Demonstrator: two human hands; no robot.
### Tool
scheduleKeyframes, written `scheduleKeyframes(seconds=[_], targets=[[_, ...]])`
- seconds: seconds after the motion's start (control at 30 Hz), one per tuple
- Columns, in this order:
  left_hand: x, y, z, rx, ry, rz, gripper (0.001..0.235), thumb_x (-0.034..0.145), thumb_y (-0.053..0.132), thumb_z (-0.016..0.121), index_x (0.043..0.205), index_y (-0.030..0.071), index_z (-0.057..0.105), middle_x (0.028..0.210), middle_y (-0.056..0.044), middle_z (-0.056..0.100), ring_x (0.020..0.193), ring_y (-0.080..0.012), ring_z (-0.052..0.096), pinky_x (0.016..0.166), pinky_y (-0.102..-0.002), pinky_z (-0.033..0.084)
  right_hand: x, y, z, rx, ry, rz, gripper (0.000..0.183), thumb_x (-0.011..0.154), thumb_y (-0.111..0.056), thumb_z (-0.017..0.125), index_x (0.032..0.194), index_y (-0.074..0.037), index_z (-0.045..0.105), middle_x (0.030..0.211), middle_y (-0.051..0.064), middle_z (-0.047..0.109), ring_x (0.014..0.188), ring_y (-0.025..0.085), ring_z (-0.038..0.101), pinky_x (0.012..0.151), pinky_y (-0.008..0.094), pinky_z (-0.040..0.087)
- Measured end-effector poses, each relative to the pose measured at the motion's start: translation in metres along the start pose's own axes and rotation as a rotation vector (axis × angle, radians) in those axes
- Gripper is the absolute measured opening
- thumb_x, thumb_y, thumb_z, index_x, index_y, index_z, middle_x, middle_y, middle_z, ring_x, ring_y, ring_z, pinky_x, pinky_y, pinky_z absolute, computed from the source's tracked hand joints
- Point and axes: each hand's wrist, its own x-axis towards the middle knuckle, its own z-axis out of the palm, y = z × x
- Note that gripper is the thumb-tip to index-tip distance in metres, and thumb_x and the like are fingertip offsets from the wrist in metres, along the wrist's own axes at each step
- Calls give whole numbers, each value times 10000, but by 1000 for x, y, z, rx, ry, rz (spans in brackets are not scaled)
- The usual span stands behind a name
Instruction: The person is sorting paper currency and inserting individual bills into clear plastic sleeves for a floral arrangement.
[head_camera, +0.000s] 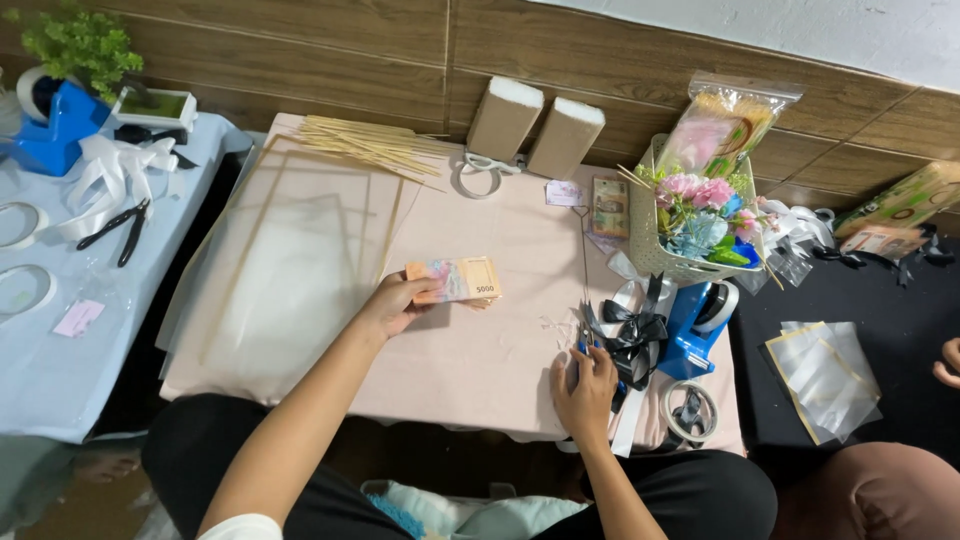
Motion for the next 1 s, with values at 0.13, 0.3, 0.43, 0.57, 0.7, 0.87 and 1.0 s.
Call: scheduleKeyframes(seconds=[0.13,0.3,0.43,0.57,0.7,0.87,1.0], targets=[[-83,-16,-10,-120,12,101,439,806,2,805,1182,-44,582,949,-83,615,803,-190,683,702,-297,594,-5,0,7,-121,188,-90,232,922,-276,710,1136,-192,680,1269,51,515,1344,341,485,1074,441,425],[-139,-33,-11,-194,-140,51,238,823,1,817,961,88,643,840,-21,650,756,-194,731,722,-344,629,-15,-48,-22,463,-105,-12,291,1008,-218,608,1288,-145,633,1280,106,534,1310,324,504,1095,477,404],[-103,-72,-22,-75,-213,27,283,837,12,807,1066,82,657,925,-55,693,816,-214,735,750,-388,633,-16,-74,-3,1065,-362,292,518,1080,-371,385,1442,-25,515,1332,238,616,1326,327,534,1121,455,405],[-65,-100,-24,93,-241,71,435,825,-13,791,1222,96,651,1052,-107,706,947,-263,726,805,-451,640,-8,-90,15,1405,-520,519,787,999,-566,407,1565,-26,327,1470,294,480,1383,418,471,1125,532,389],[-63,-97,-18,702,-71,430,368,819,132,794,1156,208,666,1053,-58,754,1024,-269,729,872,-413,610,2,-108,17,1056,-321,342,641,849,-11,770,1438,-85,531,1160,132,694,1130,233,647,1009,395,516],[-66,-102,-9,674,25,596,337,808,71,785,1096,191,657,1074,-54,739,1091,-271,688,959,-404,551,4,-85,52,966,-235,254,530,842,36,738,1319,-115,563,1288,90,626,1291,249,524,1086,447,427],[-83,-99,2,490,21,667,696,769,-22,744,1403,97,481,1449,-211,533,1403,-420,434,1182,-532,346,-2,-113,43,1028,-207,227,845,842,105,667,1577,-76,291,1616,206,334,1528,358,218,1250,511,174]])
